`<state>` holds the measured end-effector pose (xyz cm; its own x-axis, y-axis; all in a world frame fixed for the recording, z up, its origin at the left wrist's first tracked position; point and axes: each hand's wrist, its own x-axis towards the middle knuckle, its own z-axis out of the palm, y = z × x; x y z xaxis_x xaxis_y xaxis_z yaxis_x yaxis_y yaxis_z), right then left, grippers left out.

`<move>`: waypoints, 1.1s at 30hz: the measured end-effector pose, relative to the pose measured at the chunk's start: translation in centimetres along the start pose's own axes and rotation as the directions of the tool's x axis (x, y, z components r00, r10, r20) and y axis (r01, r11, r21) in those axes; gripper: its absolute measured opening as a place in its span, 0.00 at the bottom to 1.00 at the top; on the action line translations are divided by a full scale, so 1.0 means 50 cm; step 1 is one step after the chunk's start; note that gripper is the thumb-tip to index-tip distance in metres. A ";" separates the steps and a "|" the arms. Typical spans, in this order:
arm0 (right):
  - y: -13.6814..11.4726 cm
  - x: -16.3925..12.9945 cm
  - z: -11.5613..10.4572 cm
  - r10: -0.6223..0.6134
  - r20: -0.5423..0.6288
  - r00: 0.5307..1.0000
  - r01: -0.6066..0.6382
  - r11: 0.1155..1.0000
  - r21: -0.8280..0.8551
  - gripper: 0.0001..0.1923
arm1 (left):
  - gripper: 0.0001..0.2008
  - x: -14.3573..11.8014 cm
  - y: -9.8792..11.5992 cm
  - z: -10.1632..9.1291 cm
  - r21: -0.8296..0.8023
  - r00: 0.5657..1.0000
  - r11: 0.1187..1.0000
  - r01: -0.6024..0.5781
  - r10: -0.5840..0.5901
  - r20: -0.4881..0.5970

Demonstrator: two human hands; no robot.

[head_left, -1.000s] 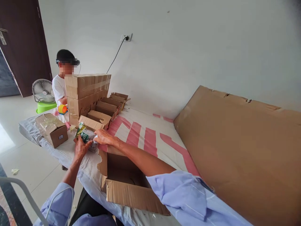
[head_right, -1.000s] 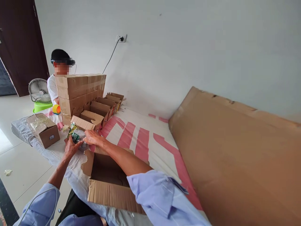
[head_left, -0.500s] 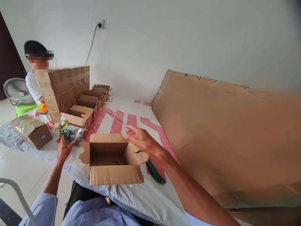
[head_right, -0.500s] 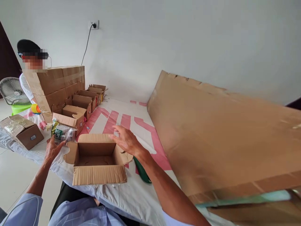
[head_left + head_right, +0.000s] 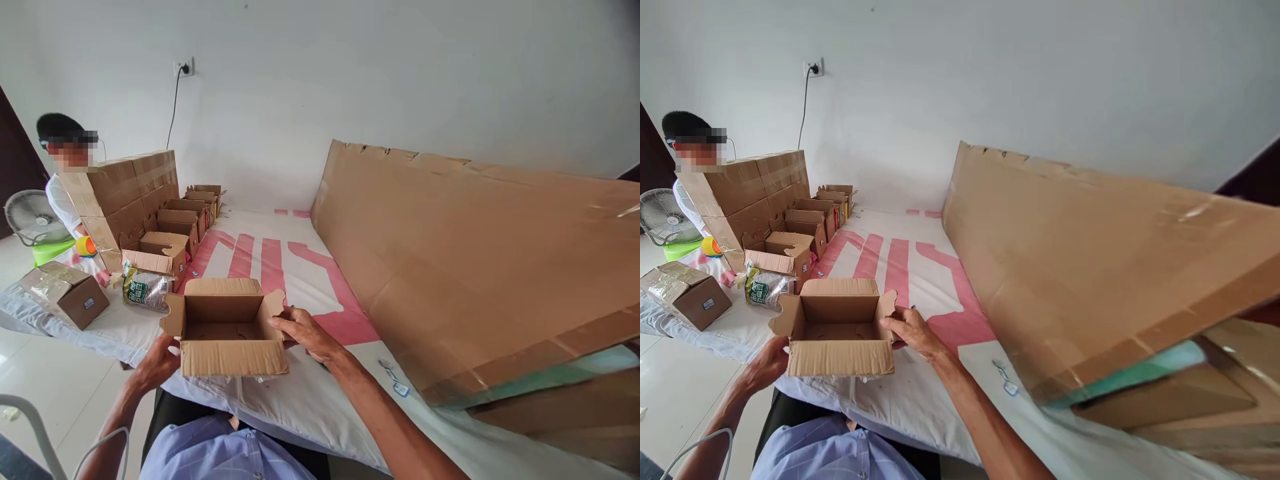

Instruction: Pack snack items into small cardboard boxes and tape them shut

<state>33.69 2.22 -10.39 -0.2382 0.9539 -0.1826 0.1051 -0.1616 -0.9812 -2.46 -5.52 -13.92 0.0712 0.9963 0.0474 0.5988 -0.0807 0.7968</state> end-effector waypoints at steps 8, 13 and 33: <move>-0.044 0.165 0.021 -0.128 -0.161 0.979 0.139 0.988 0.064 0.20 | 0.10 0.240 0.044 -0.018 0.082 0.949 0.995 -0.056 0.078 -0.305; -0.044 0.242 0.032 -0.174 -0.156 0.972 0.193 0.974 0.117 0.23 | 0.11 0.314 0.011 -0.006 0.084 0.931 0.996 0.019 0.013 -0.365; 0.092 0.234 0.056 -0.340 -0.050 0.939 0.344 0.934 0.097 0.45 | 0.20 0.211 -0.075 -0.019 0.256 0.862 0.935 0.246 -0.090 -0.499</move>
<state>28.66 11.94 -17.22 -0.2117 0.9632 0.1655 -0.0776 0.1523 -0.9853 -4.71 5.32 -15.85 -0.3905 0.8803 0.2694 0.7816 0.1624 0.6022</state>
